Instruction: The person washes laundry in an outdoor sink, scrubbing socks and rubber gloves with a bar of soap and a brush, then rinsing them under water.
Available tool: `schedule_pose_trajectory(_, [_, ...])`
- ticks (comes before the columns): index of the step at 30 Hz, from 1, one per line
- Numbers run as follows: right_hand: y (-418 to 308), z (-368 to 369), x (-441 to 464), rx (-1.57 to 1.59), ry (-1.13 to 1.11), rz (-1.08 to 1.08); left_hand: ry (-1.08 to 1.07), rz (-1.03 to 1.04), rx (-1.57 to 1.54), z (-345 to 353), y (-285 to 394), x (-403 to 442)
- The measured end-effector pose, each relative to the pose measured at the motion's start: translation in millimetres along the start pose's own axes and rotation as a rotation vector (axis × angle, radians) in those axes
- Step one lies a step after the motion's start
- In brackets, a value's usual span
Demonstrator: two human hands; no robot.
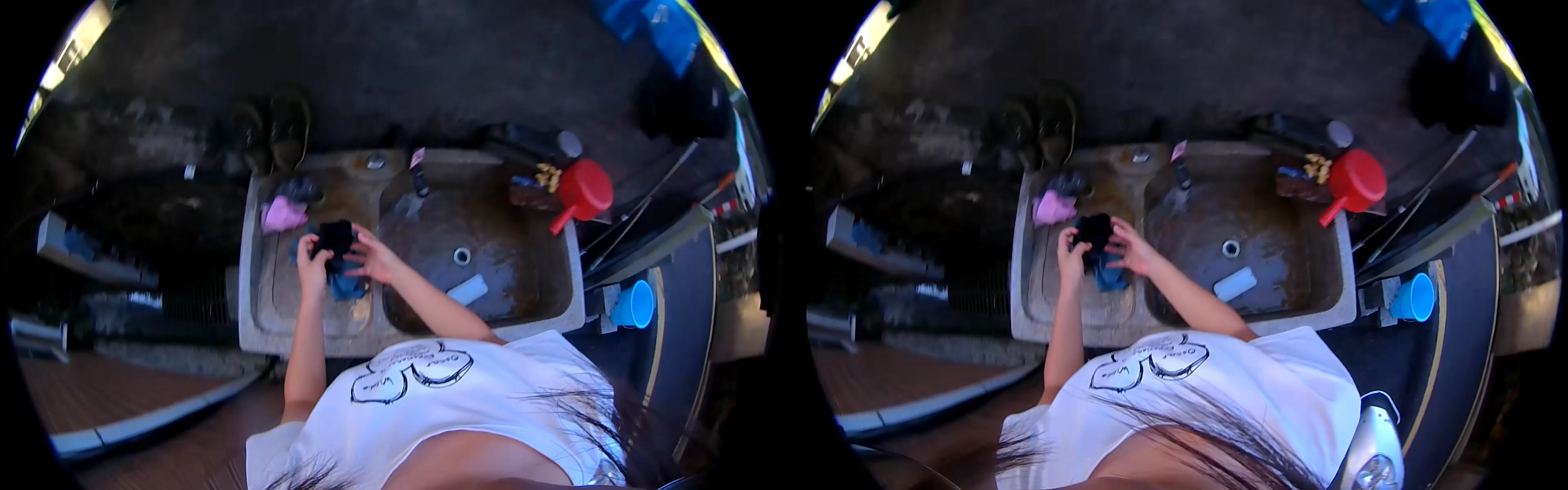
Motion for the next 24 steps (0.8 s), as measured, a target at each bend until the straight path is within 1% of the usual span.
schedule_pose_trajectory(1, [-17.1,2.8,-1.8,0.040,-0.037,-0.071,-0.120,-0.043,-0.084,40.7,1.3,2.6])
schedule_pose_trajectory(2, [-24.7,-16.0,7.5,-0.042,-0.006,-0.047,-0.246,-0.018,-0.083,74.7,-0.5,7.3])
schedule_pose_trajectory(3, [-52.5,-18.8,4.0,-0.049,0.073,-0.243,-0.300,-0.043,0.010,97.3,-36.2,25.9])
schedule_pose_trajectory(4, [-68.2,-42.3,5.7,-0.034,0.153,-0.231,-0.288,-0.038,0.003,119.4,-47.1,34.4])
schedule_pose_trajectory(5, [-80.0,-74.1,5.6,-0.100,0.311,-0.216,-0.295,-0.210,-0.087,135.3,-72.6,43.3])
schedule_pose_trajectory(6, [-93.8,-93.2,-3.5,-0.083,0.442,-0.246,-0.318,-0.246,-0.093,147.4,-102.6,54.7])
schedule_pose_trajectory(7, [-97.9,-121.9,-0.5,0.009,0.502,-0.241,-0.331,-0.356,-0.058,159.1,-113.6,52.2])
schedule_pose_trajectory(8, [-102.3,-154.2,9.4,0.098,0.556,-0.235,-0.334,-0.448,-0.012,165.2,-153.3,60.9])
schedule_pose_trajectory(10, [-93.4,-212.3,29.2,0.207,0.663,-0.035,-0.300,-0.769,-0.111,175.6,-172.4,43.4])
schedule_pose_trajectory(11, [-88.1,-229.5,39.3,0.173,0.702,0.050,-0.329,-0.855,-0.203,174.7,-194.5,40.9])
schedule_pose_trajectory(12, [-90.0,-216.3,33.3,0.124,0.706,0.186,-0.359,-0.938,-0.301,179.6,-213.7,42.4])
schedule_pose_trajectory(13, [-95.3,-215.5,41.4,0.038,0.691,0.215,-0.252,-0.939,-0.305,180.1,-197.6,32.9])
schedule_pose_trajectory(14, [-96.4,-214.9,49.2,-0.044,0.672,0.249,-0.246,-0.937,-0.328,185.8,-190.0,37.9])
schedule_pose_trajectory(16, [-111.8,-173.2,44.3,-0.135,0.591,0.214,-0.119,-1.210,-0.625,176.8,-198.9,34.2])
schedule_pose_trajectory(17, [-112.5,-178.0,66.3,-0.098,0.503,0.118,-0.100,-1.180,-0.645,175.8,-193.1,36.9])
schedule_pose_trajectory(18, [-116.0,-195.1,77.3,-0.274,0.586,0.027,-0.120,-1.166,-0.692,175.3,-193.4,41.8])
schedule_pose_trajectory(20, [-113.2,-208.3,88.2,-0.167,0.548,-0.163,-0.066,-1.195,-0.626,171.6,-195.5,45.7])
schedule_pose_trajectory(21, [-101.8,-222.5,89.4,-0.161,0.559,-0.150,-0.043,-1.062,-0.561,167.8,-203.3,52.1])
schedule_pose_trajectory(22, [-100.5,-237.5,92.1,-0.250,0.606,-0.250,-0.038,-1.073,-0.558,163.1,-221.4,51.8])
schedule_pose_trajectory(23, [-103.4,-248.3,96.6,-0.346,0.646,-0.357,-0.141,-0.997,-0.498,163.5,-233.0,58.4])
schedule_pose_trajectory(24, [-108.6,-243.4,98.2,-0.360,0.643,-0.363,-0.244,-0.907,-0.450,169.9,-236.4,72.4])
Point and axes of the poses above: each hand's wrist, its own x-axis towards the middle knuckle, its own z-axis out of the palm, y = z × x, the point moved 6 cm from there along x, towards the middle knuckle, and after that the axes turned 4 degrees about -x, right-handed, at the moved point
